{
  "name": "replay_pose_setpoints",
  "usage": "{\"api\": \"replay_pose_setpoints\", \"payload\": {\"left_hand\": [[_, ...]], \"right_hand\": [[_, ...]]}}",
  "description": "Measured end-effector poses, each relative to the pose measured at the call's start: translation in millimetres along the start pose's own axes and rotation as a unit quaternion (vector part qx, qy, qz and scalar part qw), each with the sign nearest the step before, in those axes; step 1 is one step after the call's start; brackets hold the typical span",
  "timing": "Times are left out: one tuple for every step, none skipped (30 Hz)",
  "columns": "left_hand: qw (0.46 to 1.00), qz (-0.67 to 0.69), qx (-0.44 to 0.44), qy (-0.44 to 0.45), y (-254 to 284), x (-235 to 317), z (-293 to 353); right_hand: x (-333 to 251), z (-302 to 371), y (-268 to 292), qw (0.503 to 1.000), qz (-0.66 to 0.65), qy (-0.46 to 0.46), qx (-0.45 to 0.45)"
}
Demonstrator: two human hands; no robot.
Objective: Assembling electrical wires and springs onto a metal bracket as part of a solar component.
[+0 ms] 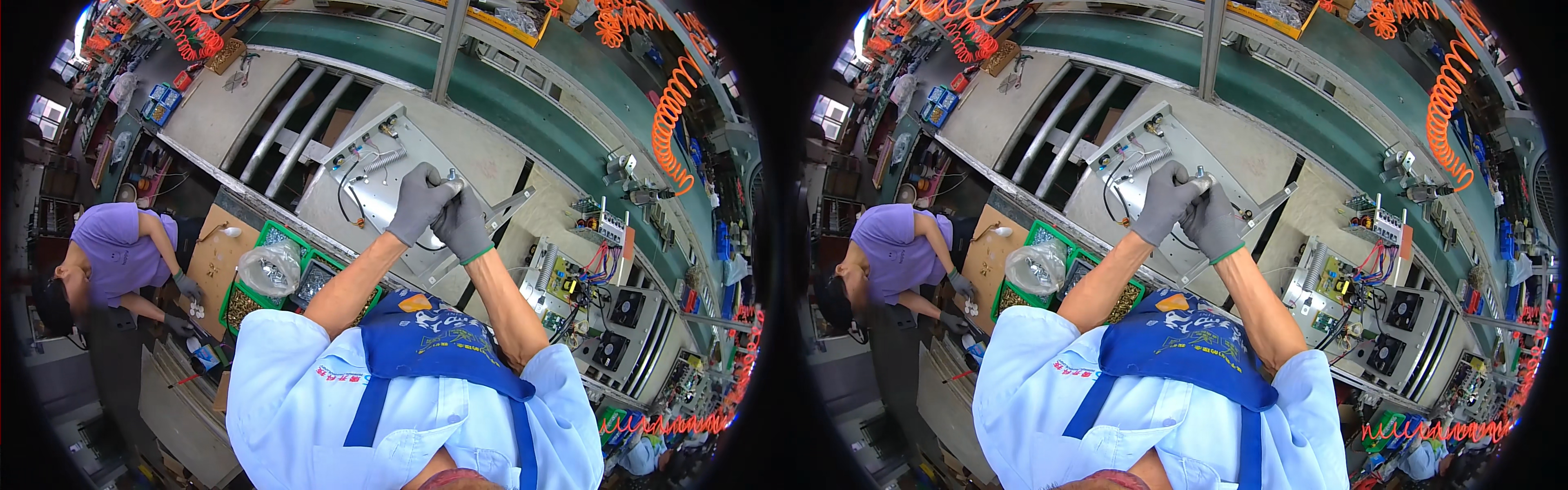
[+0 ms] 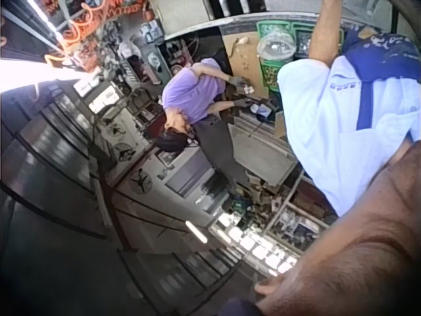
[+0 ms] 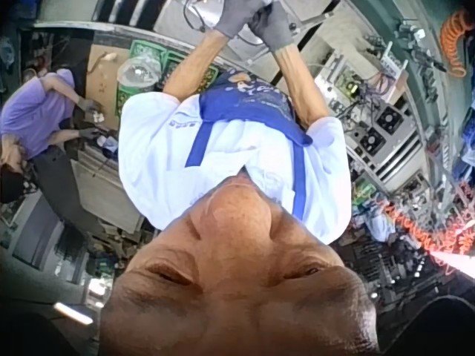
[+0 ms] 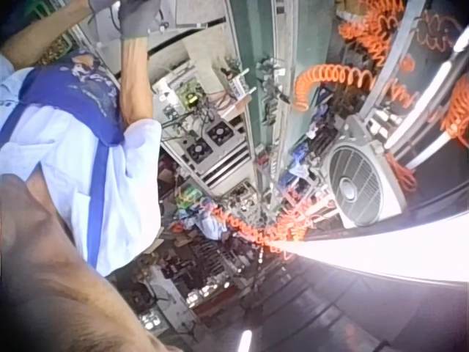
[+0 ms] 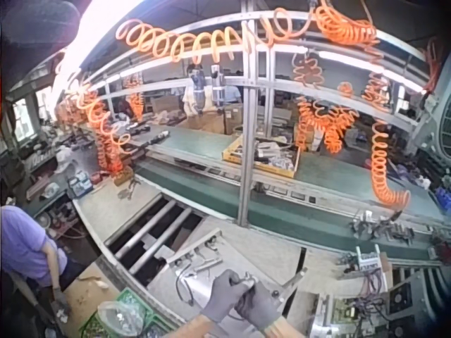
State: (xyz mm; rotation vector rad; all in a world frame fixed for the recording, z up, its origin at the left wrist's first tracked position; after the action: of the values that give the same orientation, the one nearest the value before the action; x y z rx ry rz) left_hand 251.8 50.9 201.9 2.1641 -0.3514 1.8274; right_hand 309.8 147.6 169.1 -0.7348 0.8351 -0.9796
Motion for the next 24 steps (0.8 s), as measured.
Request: {"api": "replay_pose_setpoints", "payload": {"left_hand": [[1.000, 0.003, 0.001, -0.001, -0.7, -2.8, 0.1], [1.000, 0.005, 0.003, -0.002, -1.5, -5.8, 0.2], [1.000, 0.008, 0.005, -0.003, -1.8, -7.4, 0.4], [1.000, 0.006, 0.003, -0.006, -2.0, -6.7, 0.6], [1.000, 0.003, 0.002, -0.009, -1.8, -5.0, 0.7], [1.000, 0.001, 0.001, -0.012, -2.1, -4.2, 1.0], [1.000, 0.007, 0.000, -0.007, -2.5, -4.7, 1.3], [1.000, 0.013, -0.001, -0.001, -3.2, -5.7, 1.7], [1.000, 0.019, -0.001, 0.004, -3.9, -6.9, 2.2], [1.000, 0.023, -0.001, 0.006, -4.4, -8.8, 2.2], [1.000, 0.027, -0.001, 0.008, -5.2, -11.3, 2.4], [0.999, 0.031, -0.001, 0.011, -5.8, -13.0, 3.1], [0.999, 0.032, 0.002, 0.012, -5.2, -14.0, 3.3], [0.999, 0.033, 0.004, 0.013, -4.4, -14.9, 3.6], [0.999, 0.034, 0.005, 0.015, -3.2, -15.6, 3.9], [0.999, 0.039, 0.006, 0.014, -2.3, -15.5, 3.7], [0.999, 0.043, 0.006, 0.014, -0.6, -15.0, 3.6], [0.999, 0.047, 0.006, 0.014, 1.3, -15.0, 3.3], [0.999, 0.044, 0.006, 0.019, 2.0, -15.2, 3.1], [0.999, 0.041, 0.006, 0.023, 2.8, -15.3, 2.4], [0.999, 0.037, 0.003, 0.027, 3.6, -15.0, 1.1], [0.999, 0.044, 0.004, 0.025, 1.2, -15.7, 1.0], [0.998, 0.051, 0.002, 0.022, -1.0, -16.8, 0.6], [0.998, 0.058, -0.004, 0.018, -3.0, -15.8, 0.0]], "right_hand": [[-0.1, -1.1, 2.5, 1.000, 0.002, 0.000, -0.002], [0.0, -1.5, 3.7, 1.000, 0.005, -0.001, -0.004], [0.2, -1.4, 4.0, 1.000, 0.004, 0.000, 0.000], [0.4, -0.8, 3.8, 1.000, 0.003, 0.002, 0.004], [0.5, -0.3, 3.9, 1.000, 0.001, 0.004, 0.008], [0.5, -0.3, 5.4, 1.000, -0.002, 0.002, 0.006], [0.5, -0.9, 7.7, 1.000, -0.005, 0.001, 0.003], [0.5, -1.7, 10.3, 1.000, -0.009, 0.000, 0.001], [0.3, -2.9, 13.4, 1.000, -0.011, 0.000, -0.006], [0.3, -4.5, 15.1, 1.000, -0.013, 0.000, -0.014], [0.5, -4.9, 16.4, 1.000, -0.015, -0.001, -0.021], [0.9, -4.3, 17.7, 1.000, -0.008, 0.000, -0.013], [1.3, -3.1, 14.8, 1.000, -0.001, 0.001, -0.006], [2.1, -1.8, 11.2, 1.000, 0.005, 0.002, 0.002], [3.9, -0.6, 6.4, 1.000, -0.004, 0.002, 0.011], [5.4, 0.5, 0.1, 1.000, -0.013, 0.004, 0.021], [7.1, 0.3, -3.3, 0.999, -0.022, 0.005, 0.031], [8.6, -1.6, -3.5, 0.999, -0.030, 0.005, 0.035], [9.3, -2.8, -3.0, 0.999, -0.037, 0.006, 0.038], [9.5, -4.0, -2.9, 0.998, -0.045, 0.007, 0.042], [8.9, -4.3, -4.2, 0.999, -0.041, 0.009, 0.032], [6.5, -0.8, -3.5, 0.999, -0.038, 0.014, 0.023], [3.8, 2.8, -2.5, 0.999, -0.036, 0.022, 0.014], [6.3, 2.7, -2.6, 0.999, -0.042, 0.033, -0.005]]}}
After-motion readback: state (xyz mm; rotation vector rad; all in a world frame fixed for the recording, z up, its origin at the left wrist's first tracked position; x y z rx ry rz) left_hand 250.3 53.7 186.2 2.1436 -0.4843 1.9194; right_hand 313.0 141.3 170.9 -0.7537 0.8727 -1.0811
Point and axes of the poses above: each hand's wrist, its own z-axis away from the middle knuckle, its own y-axis out of the back of the hand, x = y × z, the point moved 1 cm from there along -z, towards the middle knuckle, and after that the axes turned 13 degrees about -y, right-handed, at the moved point
